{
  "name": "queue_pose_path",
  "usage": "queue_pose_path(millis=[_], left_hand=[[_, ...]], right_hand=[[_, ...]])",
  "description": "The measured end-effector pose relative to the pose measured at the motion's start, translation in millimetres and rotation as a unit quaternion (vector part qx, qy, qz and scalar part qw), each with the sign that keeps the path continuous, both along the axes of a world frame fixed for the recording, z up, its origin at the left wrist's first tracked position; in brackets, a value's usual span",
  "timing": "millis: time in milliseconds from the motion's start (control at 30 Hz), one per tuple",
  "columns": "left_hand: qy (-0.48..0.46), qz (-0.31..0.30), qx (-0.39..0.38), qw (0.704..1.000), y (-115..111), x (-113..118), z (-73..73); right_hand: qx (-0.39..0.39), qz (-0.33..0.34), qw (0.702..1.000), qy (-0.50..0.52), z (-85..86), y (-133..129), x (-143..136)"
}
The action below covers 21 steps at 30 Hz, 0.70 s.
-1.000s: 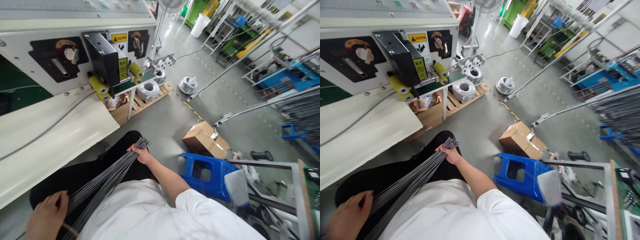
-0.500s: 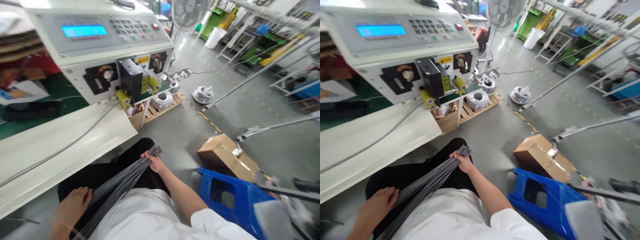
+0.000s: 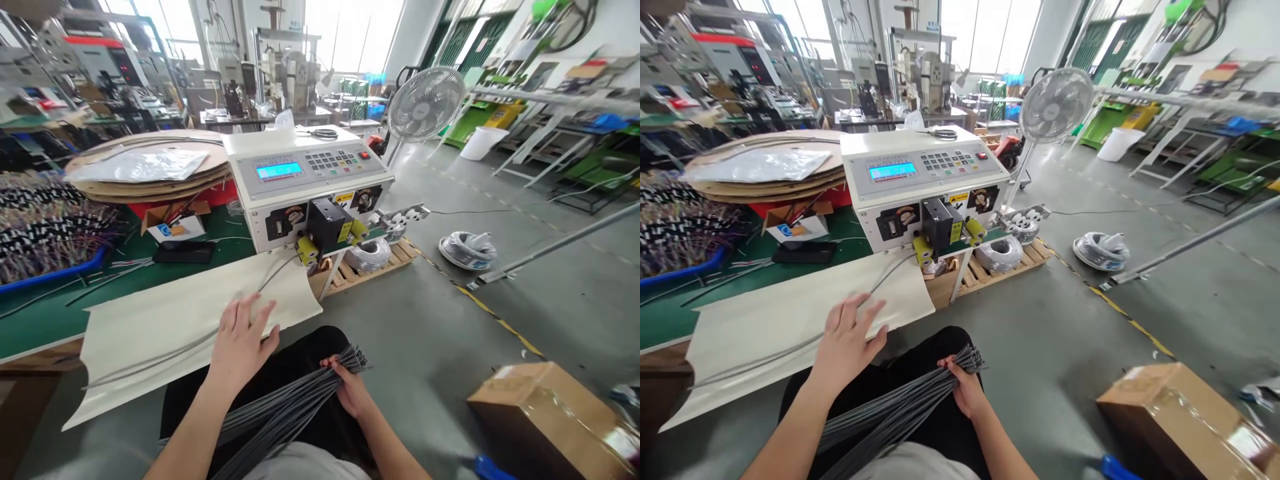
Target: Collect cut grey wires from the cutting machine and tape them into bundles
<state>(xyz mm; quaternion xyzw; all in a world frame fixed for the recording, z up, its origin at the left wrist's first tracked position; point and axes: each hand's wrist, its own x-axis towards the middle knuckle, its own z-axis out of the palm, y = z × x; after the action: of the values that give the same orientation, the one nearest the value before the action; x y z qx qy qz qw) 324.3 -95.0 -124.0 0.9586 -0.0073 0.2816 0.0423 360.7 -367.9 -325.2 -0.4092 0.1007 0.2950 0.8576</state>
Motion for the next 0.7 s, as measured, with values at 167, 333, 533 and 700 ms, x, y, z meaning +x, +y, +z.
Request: queue_pose_path(millis=[167,333,533,700], left_hand=[[0.037,0.102,-0.030,0.994,7.7,4.5,-7.1],[0.089,0.130,-0.013,0.987,10.7,-17.7,-12.9],[0.084,0.070,0.017,0.994,30.1,-50.5,-18.9],[0.033,-0.019,-0.009,0.999,16.3,-75.5,-39.9]], right_hand=[[-0.014,0.004,1.000,-0.002,0.6,-0.6,1.5],[-0.027,0.010,1.000,-0.007,-0.1,-1.0,3.4],[-0.024,0.019,1.000,0.001,-2.0,-1.1,5.0],[-0.016,0.015,1.000,-0.002,-3.5,2.5,4.9]])
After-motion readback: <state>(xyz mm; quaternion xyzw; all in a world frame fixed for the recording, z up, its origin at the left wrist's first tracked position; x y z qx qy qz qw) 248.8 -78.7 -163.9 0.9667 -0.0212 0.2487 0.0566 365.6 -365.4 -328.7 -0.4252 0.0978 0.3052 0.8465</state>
